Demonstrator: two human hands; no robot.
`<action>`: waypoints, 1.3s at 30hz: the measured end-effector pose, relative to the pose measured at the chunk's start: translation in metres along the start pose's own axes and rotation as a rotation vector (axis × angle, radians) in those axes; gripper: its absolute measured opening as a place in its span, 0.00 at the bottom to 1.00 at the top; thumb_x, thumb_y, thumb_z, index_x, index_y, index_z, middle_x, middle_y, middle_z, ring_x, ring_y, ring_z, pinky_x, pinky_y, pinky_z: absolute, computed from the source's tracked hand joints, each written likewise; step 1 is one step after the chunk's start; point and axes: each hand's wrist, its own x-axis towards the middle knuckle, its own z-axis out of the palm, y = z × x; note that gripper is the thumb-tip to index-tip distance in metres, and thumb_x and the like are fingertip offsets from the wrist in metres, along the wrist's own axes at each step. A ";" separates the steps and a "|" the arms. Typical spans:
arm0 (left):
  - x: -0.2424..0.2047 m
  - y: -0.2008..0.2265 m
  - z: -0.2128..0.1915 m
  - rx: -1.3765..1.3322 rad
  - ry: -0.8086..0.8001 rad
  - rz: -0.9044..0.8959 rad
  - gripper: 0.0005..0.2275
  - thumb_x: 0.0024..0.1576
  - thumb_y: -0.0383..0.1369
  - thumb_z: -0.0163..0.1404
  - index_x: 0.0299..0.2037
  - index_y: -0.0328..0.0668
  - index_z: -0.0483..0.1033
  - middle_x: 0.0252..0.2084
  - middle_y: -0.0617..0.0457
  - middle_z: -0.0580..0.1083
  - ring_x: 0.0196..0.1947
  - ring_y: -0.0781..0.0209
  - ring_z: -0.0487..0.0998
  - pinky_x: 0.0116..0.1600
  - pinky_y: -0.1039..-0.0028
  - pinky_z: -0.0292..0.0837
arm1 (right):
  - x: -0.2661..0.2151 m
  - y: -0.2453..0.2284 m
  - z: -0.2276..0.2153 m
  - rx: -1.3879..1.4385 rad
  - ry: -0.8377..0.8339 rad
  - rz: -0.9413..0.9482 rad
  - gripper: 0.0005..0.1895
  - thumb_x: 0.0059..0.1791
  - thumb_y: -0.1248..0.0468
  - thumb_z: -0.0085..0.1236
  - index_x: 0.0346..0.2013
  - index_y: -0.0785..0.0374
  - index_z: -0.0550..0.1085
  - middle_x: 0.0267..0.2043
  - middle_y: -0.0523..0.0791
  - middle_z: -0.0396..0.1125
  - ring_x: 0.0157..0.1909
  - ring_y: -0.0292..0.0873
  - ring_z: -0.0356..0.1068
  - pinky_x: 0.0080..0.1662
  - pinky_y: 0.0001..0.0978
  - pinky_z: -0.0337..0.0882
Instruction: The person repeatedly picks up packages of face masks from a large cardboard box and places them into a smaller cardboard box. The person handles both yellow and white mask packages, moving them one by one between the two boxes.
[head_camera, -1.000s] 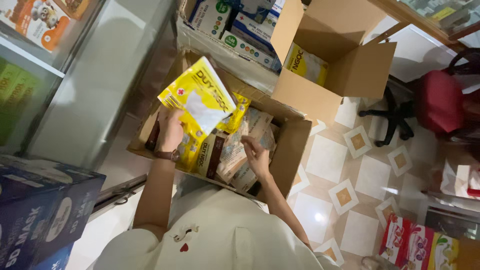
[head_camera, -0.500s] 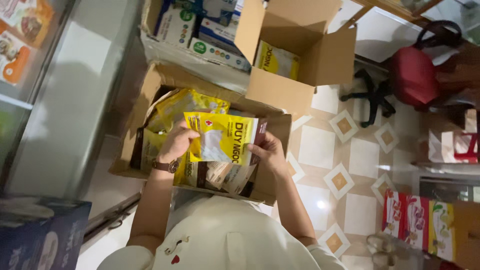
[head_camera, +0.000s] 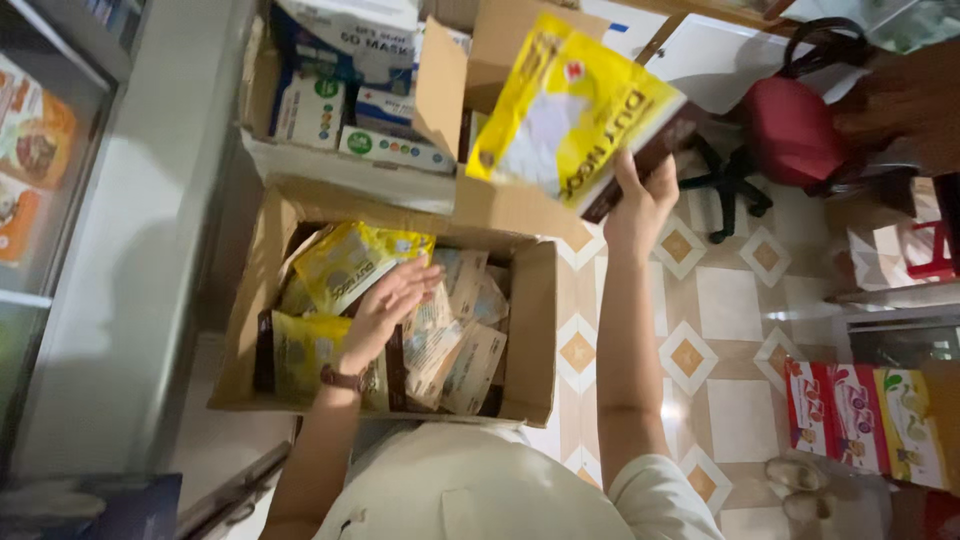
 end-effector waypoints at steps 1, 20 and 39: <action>-0.001 -0.006 0.004 0.006 -0.006 0.007 0.22 0.66 0.38 0.45 0.70 0.42 0.62 0.68 0.43 0.69 0.66 0.53 0.72 0.68 0.56 0.71 | 0.013 0.004 0.000 0.013 0.021 -0.009 0.12 0.51 0.77 0.57 0.49 0.68 0.73 0.48 0.44 0.74 0.48 0.37 0.72 0.52 0.28 0.72; -0.008 -0.021 0.017 0.053 0.005 -0.117 0.20 0.65 0.31 0.46 0.68 0.37 0.66 0.62 0.48 0.74 0.63 0.61 0.74 0.66 0.70 0.69 | 0.115 0.176 -0.007 -1.031 -0.192 0.127 0.15 0.45 0.67 0.66 0.39 0.70 0.69 0.37 0.53 0.72 0.39 0.49 0.73 0.42 0.41 0.72; -0.011 -0.029 0.015 0.072 0.029 -0.156 0.19 0.65 0.29 0.46 0.67 0.39 0.67 0.62 0.49 0.73 0.63 0.60 0.73 0.66 0.69 0.70 | 0.094 0.208 -0.004 -1.641 -0.507 0.093 0.13 0.47 0.71 0.56 0.46 0.67 0.75 0.49 0.60 0.72 0.52 0.64 0.73 0.52 0.50 0.74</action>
